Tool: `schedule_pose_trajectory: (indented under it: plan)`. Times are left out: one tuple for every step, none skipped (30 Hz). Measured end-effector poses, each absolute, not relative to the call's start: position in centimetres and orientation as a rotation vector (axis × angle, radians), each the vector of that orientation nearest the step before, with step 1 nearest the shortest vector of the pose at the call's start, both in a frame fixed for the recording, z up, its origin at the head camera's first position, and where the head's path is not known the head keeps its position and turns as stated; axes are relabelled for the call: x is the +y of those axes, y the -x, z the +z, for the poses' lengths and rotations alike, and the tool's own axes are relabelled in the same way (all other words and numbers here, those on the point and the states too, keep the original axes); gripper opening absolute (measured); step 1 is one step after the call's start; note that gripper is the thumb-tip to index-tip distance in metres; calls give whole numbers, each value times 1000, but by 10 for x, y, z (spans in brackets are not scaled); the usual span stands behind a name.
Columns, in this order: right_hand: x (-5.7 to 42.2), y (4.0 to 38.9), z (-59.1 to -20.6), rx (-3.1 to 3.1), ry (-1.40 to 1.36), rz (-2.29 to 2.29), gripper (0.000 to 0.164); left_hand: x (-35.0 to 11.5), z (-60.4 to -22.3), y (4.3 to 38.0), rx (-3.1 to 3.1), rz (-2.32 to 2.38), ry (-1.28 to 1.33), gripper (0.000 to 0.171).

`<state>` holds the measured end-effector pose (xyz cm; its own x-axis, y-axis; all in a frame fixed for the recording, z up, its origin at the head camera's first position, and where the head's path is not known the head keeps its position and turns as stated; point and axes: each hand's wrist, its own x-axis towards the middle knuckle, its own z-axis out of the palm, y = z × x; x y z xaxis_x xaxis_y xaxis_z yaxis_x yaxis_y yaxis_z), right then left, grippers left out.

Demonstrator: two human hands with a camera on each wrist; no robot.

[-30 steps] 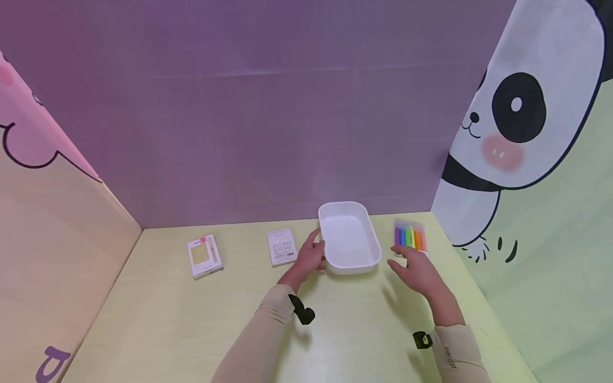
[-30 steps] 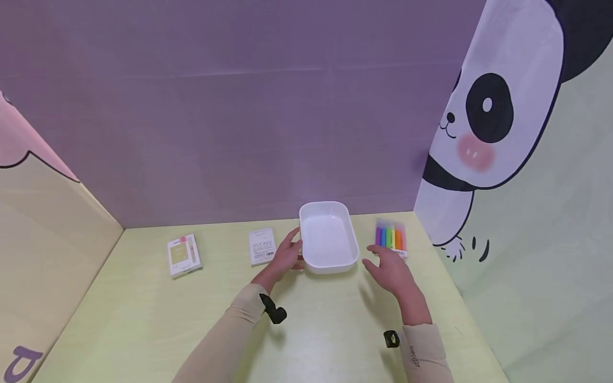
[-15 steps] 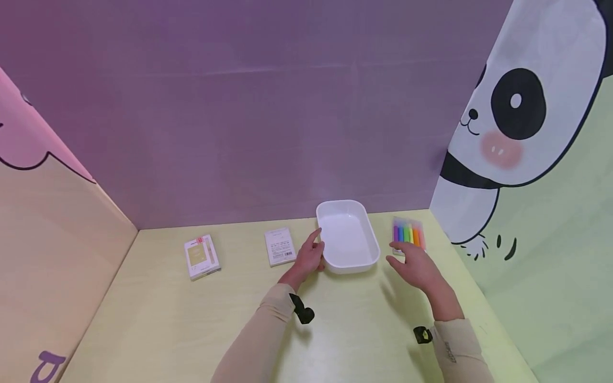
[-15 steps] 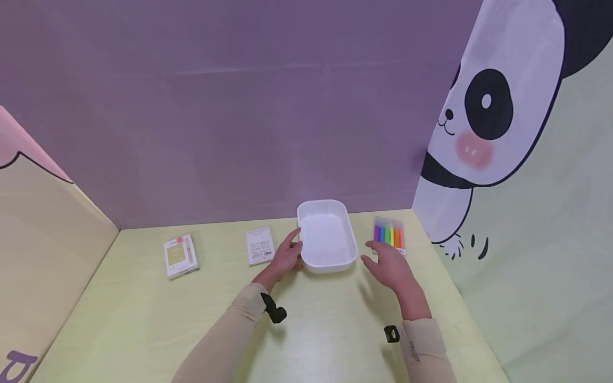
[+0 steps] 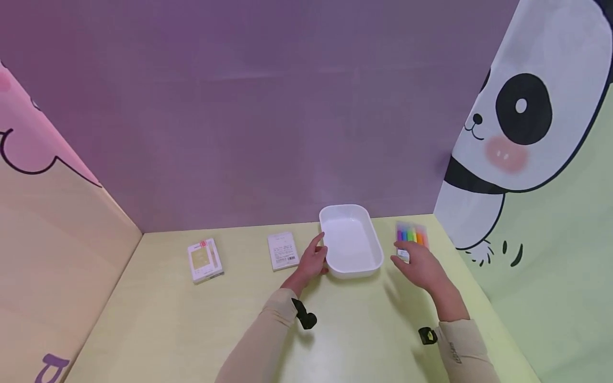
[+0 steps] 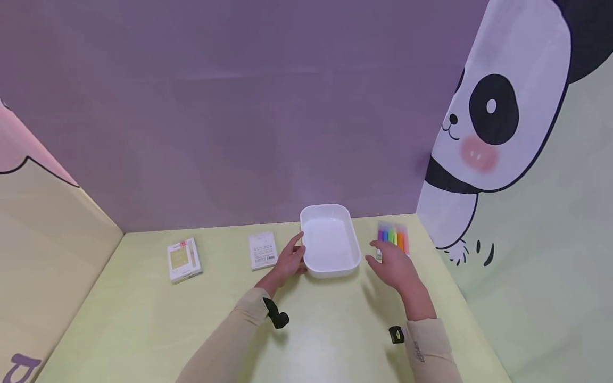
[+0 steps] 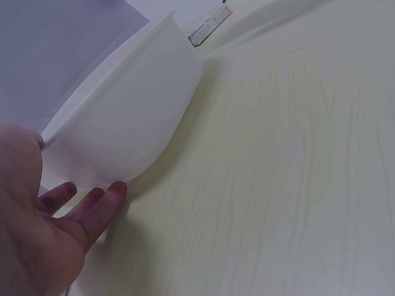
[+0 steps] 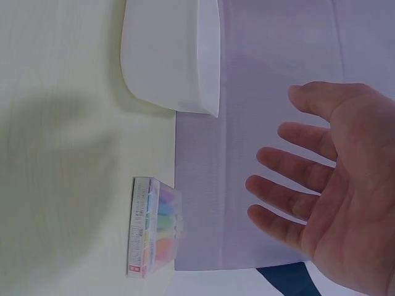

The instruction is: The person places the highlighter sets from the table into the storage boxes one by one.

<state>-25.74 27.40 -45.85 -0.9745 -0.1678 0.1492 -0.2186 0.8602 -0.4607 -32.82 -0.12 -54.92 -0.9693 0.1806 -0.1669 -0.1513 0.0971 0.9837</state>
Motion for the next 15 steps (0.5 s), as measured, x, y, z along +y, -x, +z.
schedule_pose_trajectory:
  plan:
    - [275,258,-458,-2924,-314,722,41,0,-549,328,2130,1960,-31,50]
    - [276,260,-458,-2919,-326,702,41,0,-550,328,2133,1960,-37,50]
    - [276,261,-457,-2912,-339,680,41,0,-550,328,2133,1963,-46,50]
    - [276,262,-457,-2904,-345,665,41,0,-551,328,2134,1965,-58,50]
    - [276,264,-456,-2897,-350,649,41,0,-551,327,2133,1968,-71,50]
    - [276,265,-455,-2891,-348,623,41,0,-552,328,2132,1969,-85,50]
    - [276,267,-455,-2888,-342,602,40,0,-553,328,2130,1969,-95,50]
    - [277,268,-454,-2890,-328,580,40,0,-553,328,2124,1970,-102,50]
    - [277,270,-453,-2895,-305,561,41,0,-552,328,2120,1969,-107,51]
    - [277,271,-453,-2900,-278,546,41,0,-552,328,2118,1966,-109,51]
    - [277,272,-453,-2906,-253,530,41,0,-552,328,2115,1963,-107,51]
    - [278,273,-453,-2910,-227,519,42,0,-552,329,2113,1959,-104,51]
    - [278,274,-454,-2915,-199,515,42,-1,-552,329,2110,1957,-101,51]
    - [278,275,-454,-2917,-174,510,43,-1,-552,329,2111,1955,-101,51]
    - [278,276,-455,-2915,-151,513,44,-1,-552,330,2113,1952,-99,51]
